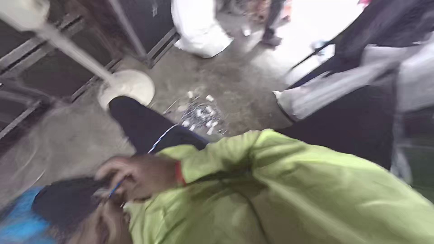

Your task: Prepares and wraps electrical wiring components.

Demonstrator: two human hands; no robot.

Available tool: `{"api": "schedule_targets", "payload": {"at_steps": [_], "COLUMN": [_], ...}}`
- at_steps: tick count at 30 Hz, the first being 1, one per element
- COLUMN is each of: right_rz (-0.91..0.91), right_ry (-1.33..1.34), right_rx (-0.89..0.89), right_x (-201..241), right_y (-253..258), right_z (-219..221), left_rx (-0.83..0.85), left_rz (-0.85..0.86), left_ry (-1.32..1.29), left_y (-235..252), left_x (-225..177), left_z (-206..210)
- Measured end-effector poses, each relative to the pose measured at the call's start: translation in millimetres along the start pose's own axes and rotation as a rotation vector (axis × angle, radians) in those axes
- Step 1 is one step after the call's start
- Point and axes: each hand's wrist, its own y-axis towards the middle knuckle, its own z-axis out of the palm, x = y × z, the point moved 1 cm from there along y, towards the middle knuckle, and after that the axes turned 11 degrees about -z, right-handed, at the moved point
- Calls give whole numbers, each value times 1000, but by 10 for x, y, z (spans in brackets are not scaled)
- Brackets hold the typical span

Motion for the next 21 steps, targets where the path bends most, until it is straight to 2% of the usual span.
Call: {"api": "schedule_targets", "payload": {"at_steps": [3,7,10,14,18,20,21], "right_rz": [-33,-23,-76,-359,-713,-812,-826], "right_ry": [50,-227,-250,-286,-383,-377,-345], "right_rx": [108,141,193,230,556,570,521], "right_x": [-83,-180,-125,-143,-134,-158,-174], "right_y": [12,-30,-75,-40,22,47,51], "right_z": [-69,-123,-197,-374,-400,-412,-420], "left_rx": [40,236,257,285,350,395,408], "left_rz": [-100,-396,-499,-422,-438,-458,-453], "left_ry": [-23,-335,-386,-410,-421,-450,-490], "left_y": [-11,29,35,22,21,20,22], "left_x": [187,245,225,226,181,180,184], "left_z": [-51,-3,-18,-6,10,26,45]}}
